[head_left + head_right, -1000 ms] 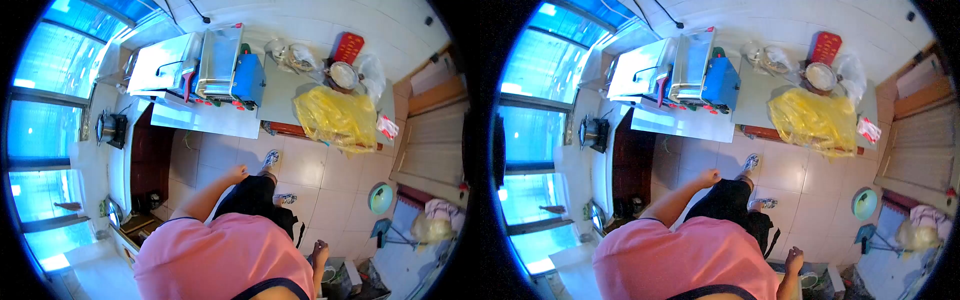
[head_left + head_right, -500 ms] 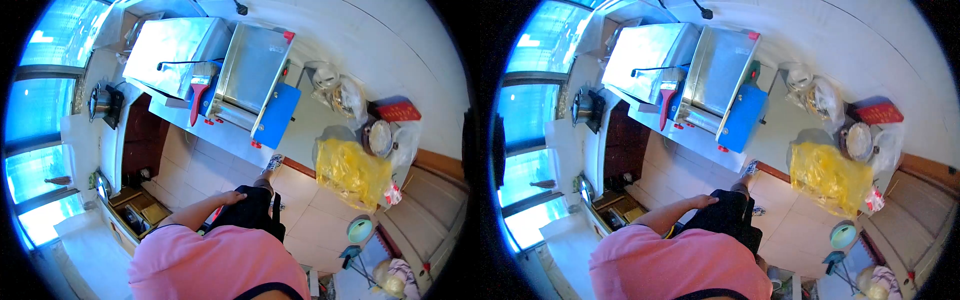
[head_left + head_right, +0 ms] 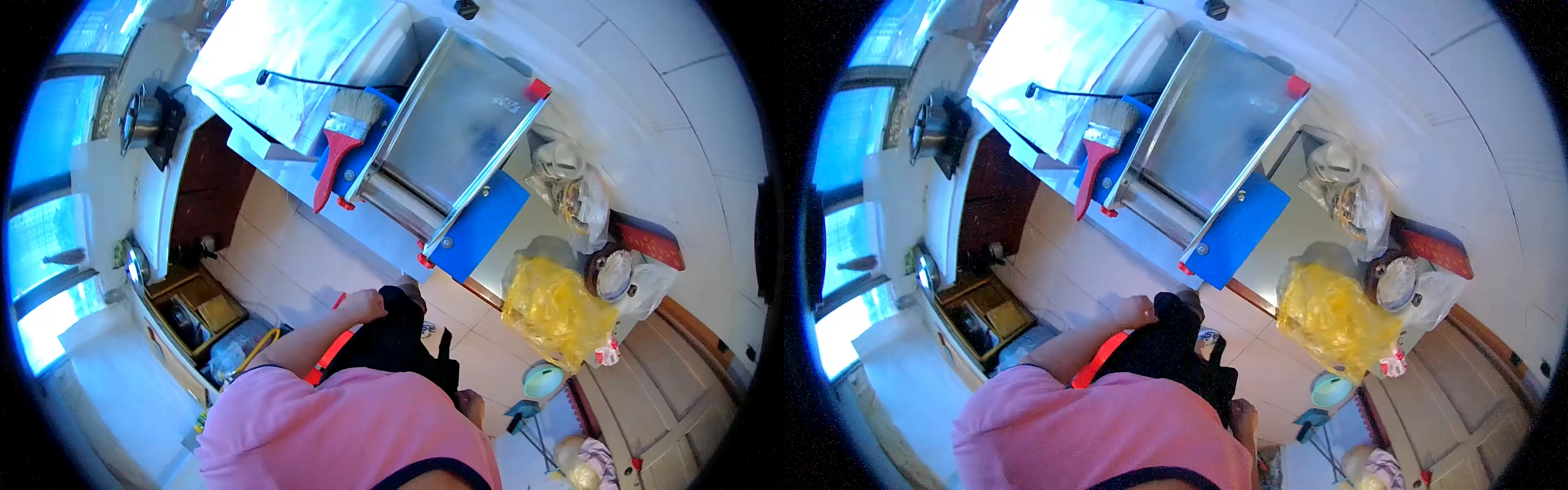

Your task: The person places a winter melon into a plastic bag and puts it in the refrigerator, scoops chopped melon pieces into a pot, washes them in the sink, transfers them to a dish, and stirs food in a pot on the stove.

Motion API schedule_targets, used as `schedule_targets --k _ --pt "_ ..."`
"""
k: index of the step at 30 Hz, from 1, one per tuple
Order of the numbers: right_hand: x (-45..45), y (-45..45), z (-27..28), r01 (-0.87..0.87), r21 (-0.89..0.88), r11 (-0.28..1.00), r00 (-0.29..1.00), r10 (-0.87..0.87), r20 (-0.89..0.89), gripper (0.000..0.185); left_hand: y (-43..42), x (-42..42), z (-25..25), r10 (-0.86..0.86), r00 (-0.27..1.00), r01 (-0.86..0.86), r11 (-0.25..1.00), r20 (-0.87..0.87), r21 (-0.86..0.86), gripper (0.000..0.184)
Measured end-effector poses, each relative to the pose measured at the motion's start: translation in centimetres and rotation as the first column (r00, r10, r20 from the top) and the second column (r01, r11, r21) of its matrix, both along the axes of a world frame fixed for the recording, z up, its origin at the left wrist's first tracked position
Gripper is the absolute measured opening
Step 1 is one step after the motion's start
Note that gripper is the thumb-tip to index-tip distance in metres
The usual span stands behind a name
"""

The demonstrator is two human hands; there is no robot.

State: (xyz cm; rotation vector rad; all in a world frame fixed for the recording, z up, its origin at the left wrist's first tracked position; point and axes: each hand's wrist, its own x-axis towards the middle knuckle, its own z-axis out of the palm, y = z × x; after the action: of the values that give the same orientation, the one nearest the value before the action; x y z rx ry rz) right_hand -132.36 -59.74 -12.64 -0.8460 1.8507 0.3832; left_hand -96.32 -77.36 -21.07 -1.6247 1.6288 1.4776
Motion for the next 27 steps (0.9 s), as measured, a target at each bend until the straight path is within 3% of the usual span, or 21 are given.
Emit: schedule_targets --k 2,4,7,8,11,19,25,27 --pt "-0.9 -1.1 -0.1 -0.027 0.010 1.000 0.999 0.027 -0.041 0.021 0.3 -0.1 -1.0 0.092 0.994 -0.095 0.994 -0.062 -0.048 0.028" --pt "-1.6 -2.0 -0.3 0.071 -0.117 0.991 0.997 -0.071 0.006 0.021 -0.7 -0.4 -0.5 0.399 0.914 -0.404 0.911 -0.071 -0.086 0.032" --pt "-2.5 -3.0 -1.3 0.074 -0.242 0.967 0.997 -0.075 0.006 0.019 0.1 0.0 -1.1 0.453 0.886 -0.463 0.872 -0.096 -0.160 0.037" --pt "-2.9 -2.7 -2.2 0.004 -0.318 0.948 1.000 -0.010 -0.017 0.015 0.3 0.1 -0.8 0.484 0.871 -0.491 0.864 -0.083 -0.109 0.040" --pt "-3.7 -1.2 -4.7 0.074 -0.389 0.918 0.997 -0.075 0.012 0.010 2.1 0.3 -0.7 0.491 0.870 -0.493 0.864 -0.044 -0.105 0.041" --pt "-3.2 7.3 -6.8 0.146 -0.467 0.872 0.989 -0.111 0.102 0.007 9.9 -1.5 -0.9 0.311 0.948 -0.304 0.948 0.072 -0.098 0.040" --pt "-6.7 22.8 -7.2 0.284 -0.569 0.772 0.955 -0.281 0.097 0.013 14.5 -9.3 -0.1 0.122 0.992 -0.128 0.969 -0.040 -0.213 0.041" --pt "-7.8 29.0 -5.6 0.394 -0.507 0.766 0.902 -0.428 0.056 0.011 16.5 -13.6 1.5 -0.011 0.999 -0.004 0.962 -0.053 -0.273 0.040"
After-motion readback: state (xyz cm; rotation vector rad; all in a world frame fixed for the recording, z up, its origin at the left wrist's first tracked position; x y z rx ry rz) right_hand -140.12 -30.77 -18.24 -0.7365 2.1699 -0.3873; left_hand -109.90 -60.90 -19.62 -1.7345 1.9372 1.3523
